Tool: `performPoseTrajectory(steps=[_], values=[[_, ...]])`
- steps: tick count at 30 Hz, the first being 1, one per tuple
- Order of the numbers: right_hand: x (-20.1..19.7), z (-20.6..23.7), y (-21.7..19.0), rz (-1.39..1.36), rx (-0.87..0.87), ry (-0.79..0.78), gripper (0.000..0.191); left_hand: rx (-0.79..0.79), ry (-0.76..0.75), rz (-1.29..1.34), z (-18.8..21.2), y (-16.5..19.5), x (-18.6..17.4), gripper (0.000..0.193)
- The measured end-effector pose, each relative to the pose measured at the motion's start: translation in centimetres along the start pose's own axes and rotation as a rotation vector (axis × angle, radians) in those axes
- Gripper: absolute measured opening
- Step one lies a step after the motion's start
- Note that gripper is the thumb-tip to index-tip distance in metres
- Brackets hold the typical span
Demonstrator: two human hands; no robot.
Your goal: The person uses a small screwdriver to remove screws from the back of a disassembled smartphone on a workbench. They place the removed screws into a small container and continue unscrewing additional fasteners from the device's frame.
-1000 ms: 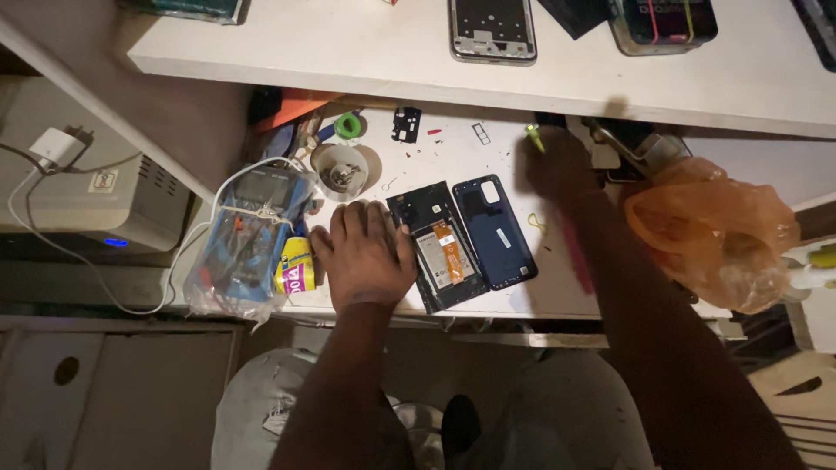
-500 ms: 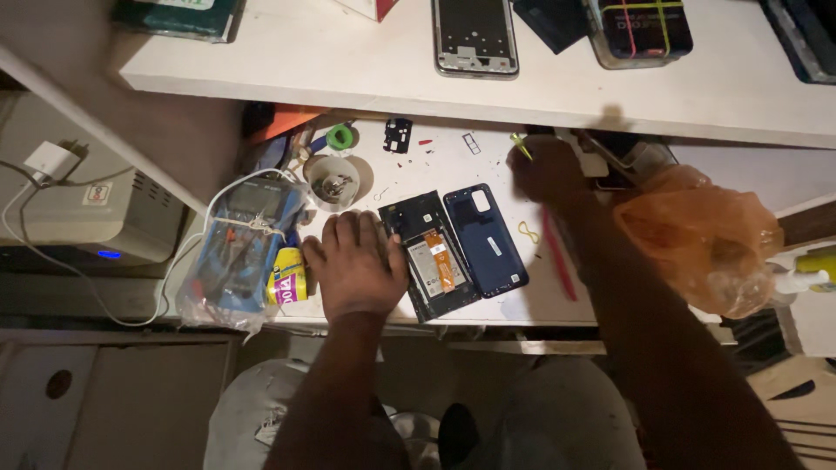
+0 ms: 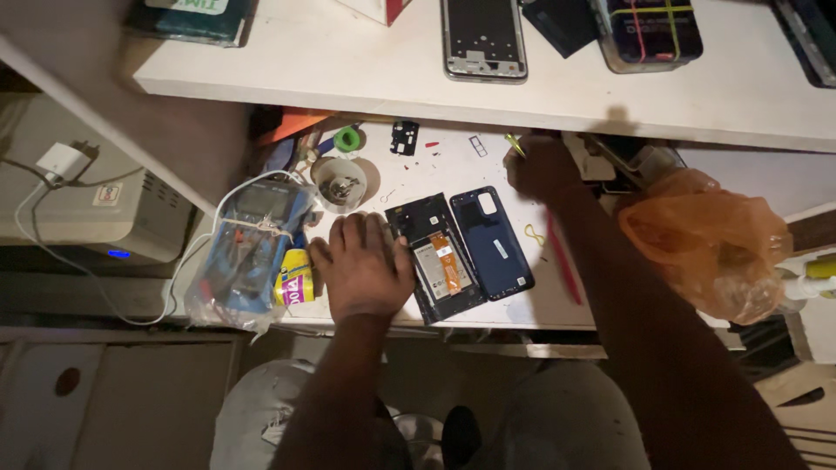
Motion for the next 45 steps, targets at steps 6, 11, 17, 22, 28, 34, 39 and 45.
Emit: performPoseTrajectory(steps=[6, 11, 17, 22, 28, 34, 39, 45], values=[[0.2, -0.4, -1.0, 0.033, 0.0, -0.038, 0.025, 0.0, 0.014, 0.018, 0.3, -0.3, 0.0, 0.058], [0.6, -0.7, -1.3, 0.031, 0.011, -0.064, 0.028, -0.018, -0.014, 0.009, 0.2, -0.6, 0.1, 0.057], [0.8, 0.6, 0.2, -0.015, 0.098, -0.053, 0.033, -0.032, -0.051, 0.013, 0.3, -0.8, 0.3, 0.058], [-0.1, 6.9, -2.6, -0.116, 0.03, -0.04, 0.037, -0.017, -0.011, 0.017, 0.7, -0.7, 0.0, 0.059], [-4.4, 18.9, -13.4, -0.217, -0.501, 0.088, 0.008, -0.006, -0.014, -0.044, 0.8, -0.5, -0.2, 0.059], [-5.3, 20.4, -16.0, -0.457, -0.379, -0.14, 0.027, -0.011, -0.008, 0.029, 1.1, 0.1, -0.6, 0.056], [-3.9, 20.5, -17.4, -0.387, -0.389, -0.232, 0.03, -0.017, 0.01, 0.041, 1.2, -0.3, -0.6, 0.058], [-3.0, 20.5, -17.8, -0.25, -0.429, -0.157, 0.03, -0.018, -0.005, 0.027, 1.2, -0.5, -0.3, 0.058]])
Point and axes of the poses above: each hand's wrist, its own z-axis away from the middle knuckle, its own x-axis out of the palm, y = z × x, the point moved 10 cm from there along -z, towards the middle knuckle, and after that the axes turned 8 degrees about z, right-handed, at the moved point
